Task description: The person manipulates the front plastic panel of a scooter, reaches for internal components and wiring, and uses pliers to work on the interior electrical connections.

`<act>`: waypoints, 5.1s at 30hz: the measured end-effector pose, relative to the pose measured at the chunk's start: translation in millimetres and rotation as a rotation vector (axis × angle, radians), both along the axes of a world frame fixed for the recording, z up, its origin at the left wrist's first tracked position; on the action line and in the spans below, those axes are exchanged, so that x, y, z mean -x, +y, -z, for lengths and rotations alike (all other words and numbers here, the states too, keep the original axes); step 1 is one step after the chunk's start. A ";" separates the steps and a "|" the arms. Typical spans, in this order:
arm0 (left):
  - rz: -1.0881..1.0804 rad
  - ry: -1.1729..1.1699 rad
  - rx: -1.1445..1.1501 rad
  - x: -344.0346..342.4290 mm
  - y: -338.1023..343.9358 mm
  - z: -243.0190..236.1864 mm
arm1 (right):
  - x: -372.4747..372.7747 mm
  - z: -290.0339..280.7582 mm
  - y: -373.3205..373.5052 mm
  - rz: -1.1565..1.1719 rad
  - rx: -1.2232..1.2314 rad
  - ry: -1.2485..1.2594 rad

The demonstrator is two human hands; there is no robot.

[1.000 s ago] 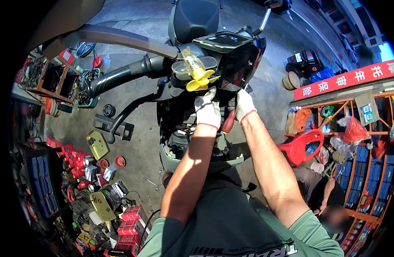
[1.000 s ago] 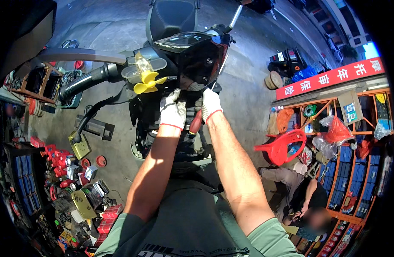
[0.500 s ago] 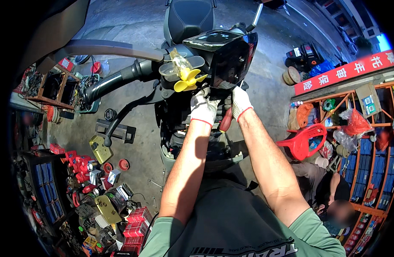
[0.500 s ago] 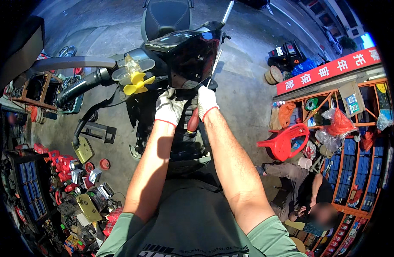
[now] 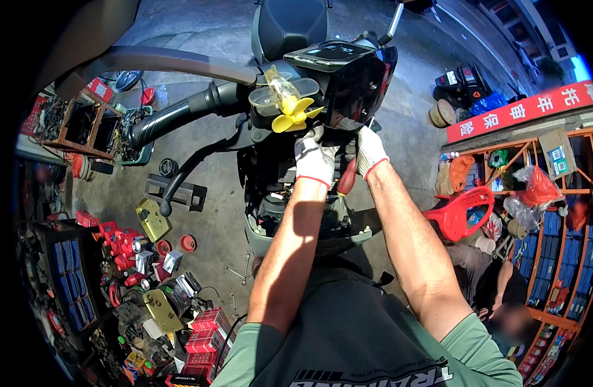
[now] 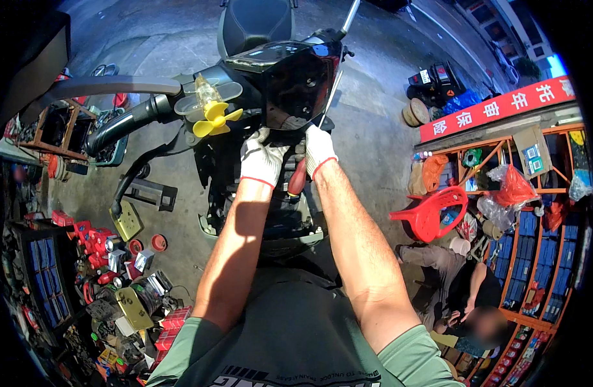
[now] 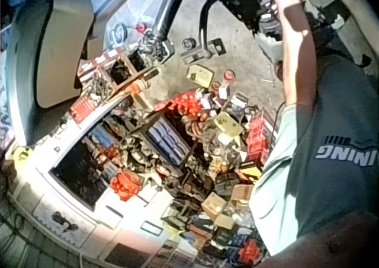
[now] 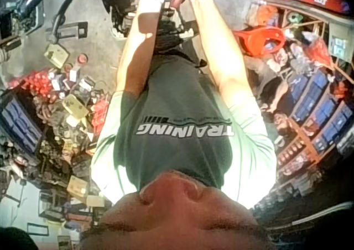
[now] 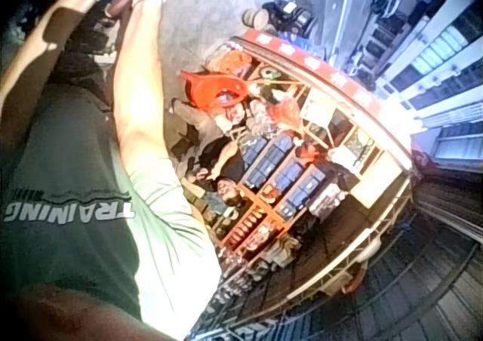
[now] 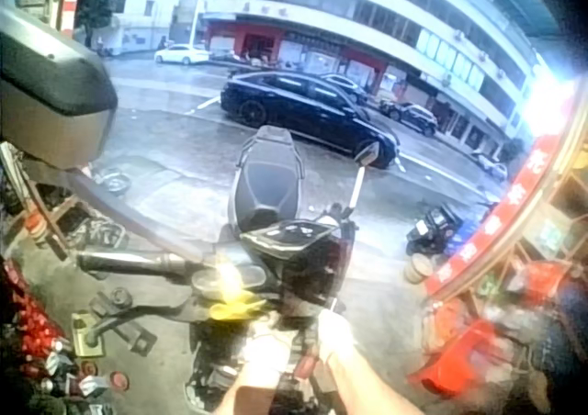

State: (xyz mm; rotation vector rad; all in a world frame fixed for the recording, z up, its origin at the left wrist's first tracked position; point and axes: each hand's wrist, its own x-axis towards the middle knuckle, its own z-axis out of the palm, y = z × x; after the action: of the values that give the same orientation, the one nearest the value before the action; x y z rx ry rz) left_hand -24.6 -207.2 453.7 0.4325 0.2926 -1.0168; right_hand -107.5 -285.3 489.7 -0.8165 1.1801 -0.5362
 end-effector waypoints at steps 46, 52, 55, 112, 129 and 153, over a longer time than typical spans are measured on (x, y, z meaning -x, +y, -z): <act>-0.015 0.214 -0.003 3.5 -3.4 -26.9 | 1.8 -3.9 1.2 0.047 0.019 0.039; -0.054 0.153 -0.161 -6.4 -11.8 -16.0 | -2.4 6.7 -3.6 0.067 -0.016 0.013; -0.031 0.179 -0.149 -7.0 -11.4 -13.2 | -1.6 5.6 -3.5 0.059 -0.055 -0.005; -0.111 0.352 0.078 34.5 79.6 -16.4 | 2.8 17.2 -23.9 -0.156 -0.179 -0.152; -0.035 0.232 0.012 40.2 91.1 -33.7 | 5.6 3.8 -13.9 -0.077 -0.221 -0.102; -0.018 0.084 -0.013 29.3 48.6 2.7 | 3.6 -5.0 -8.0 -0.078 -0.180 -0.123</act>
State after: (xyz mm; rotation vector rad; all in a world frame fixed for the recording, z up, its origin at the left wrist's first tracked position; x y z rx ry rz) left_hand -53.9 -158.6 451.1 0.3989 0.3777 -1.0173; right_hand -111.1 -293.4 494.7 -0.6634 1.0621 -0.4042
